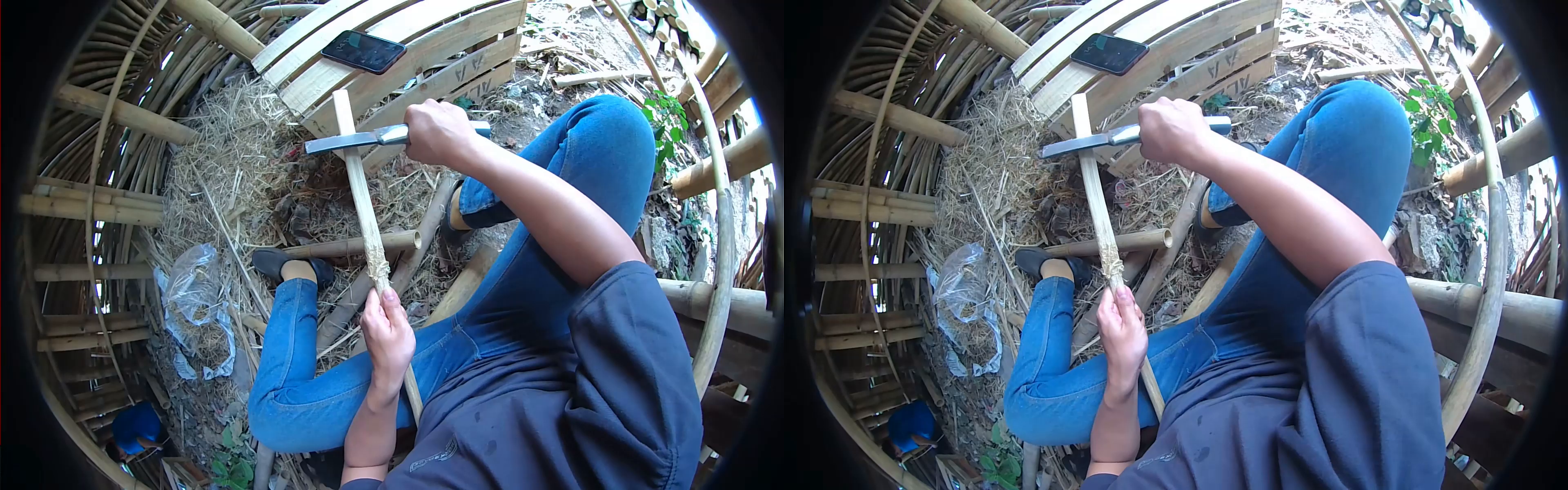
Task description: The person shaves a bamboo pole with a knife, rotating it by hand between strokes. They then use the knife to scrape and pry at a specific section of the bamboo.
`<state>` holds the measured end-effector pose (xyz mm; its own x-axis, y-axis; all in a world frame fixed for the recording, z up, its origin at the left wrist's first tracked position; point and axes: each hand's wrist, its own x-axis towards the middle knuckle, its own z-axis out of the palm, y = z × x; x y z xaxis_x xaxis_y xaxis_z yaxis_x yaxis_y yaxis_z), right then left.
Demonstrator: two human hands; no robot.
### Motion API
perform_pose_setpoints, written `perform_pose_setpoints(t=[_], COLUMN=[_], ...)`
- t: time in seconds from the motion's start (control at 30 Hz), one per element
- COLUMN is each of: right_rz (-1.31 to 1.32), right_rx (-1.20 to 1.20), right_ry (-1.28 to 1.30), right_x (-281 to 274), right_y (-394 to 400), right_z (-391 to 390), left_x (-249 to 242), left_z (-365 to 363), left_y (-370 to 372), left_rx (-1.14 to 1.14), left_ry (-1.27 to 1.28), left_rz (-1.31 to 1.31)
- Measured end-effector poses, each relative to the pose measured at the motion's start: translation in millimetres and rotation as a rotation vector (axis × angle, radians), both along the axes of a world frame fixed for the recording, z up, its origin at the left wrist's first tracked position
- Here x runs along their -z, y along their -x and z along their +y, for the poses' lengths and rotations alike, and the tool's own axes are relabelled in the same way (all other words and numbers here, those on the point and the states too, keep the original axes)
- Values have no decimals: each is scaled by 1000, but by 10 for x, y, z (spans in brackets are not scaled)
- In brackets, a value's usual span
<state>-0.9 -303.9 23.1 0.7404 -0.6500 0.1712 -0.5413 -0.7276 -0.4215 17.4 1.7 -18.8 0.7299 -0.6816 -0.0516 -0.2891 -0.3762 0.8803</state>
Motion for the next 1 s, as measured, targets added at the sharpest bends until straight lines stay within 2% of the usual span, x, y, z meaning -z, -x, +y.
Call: perform_pose_setpoints(t=[0.23, 0.4, 0.53, 0.63, 0.9, 1.0], right_rz=[-56, -256, -298, -209, 77, 68], right_rx=[144, 83, -69, -97, -247, -293], right_ry=[3, -66, -85, -130, -39, -5], right_x=[-130, -95, -175, -334, -234, -179], right_y=[67, 12, -22, 46, 116, 113], right_z=[-214, -140, 11, 257, 365, 416], left_x=[-20, -45, -122, -53, -144, -220], left_z=[-3, -24, -44, -21, -29, -26], left_y=[36, 13, -21, -61, -116, -161], left_rx=[30, 30, 25, 55, -4, -50], left_ry=[48, 152, 167, 195, 207, 224], left_rz=[45, 391, 600, 597, 586, 598])
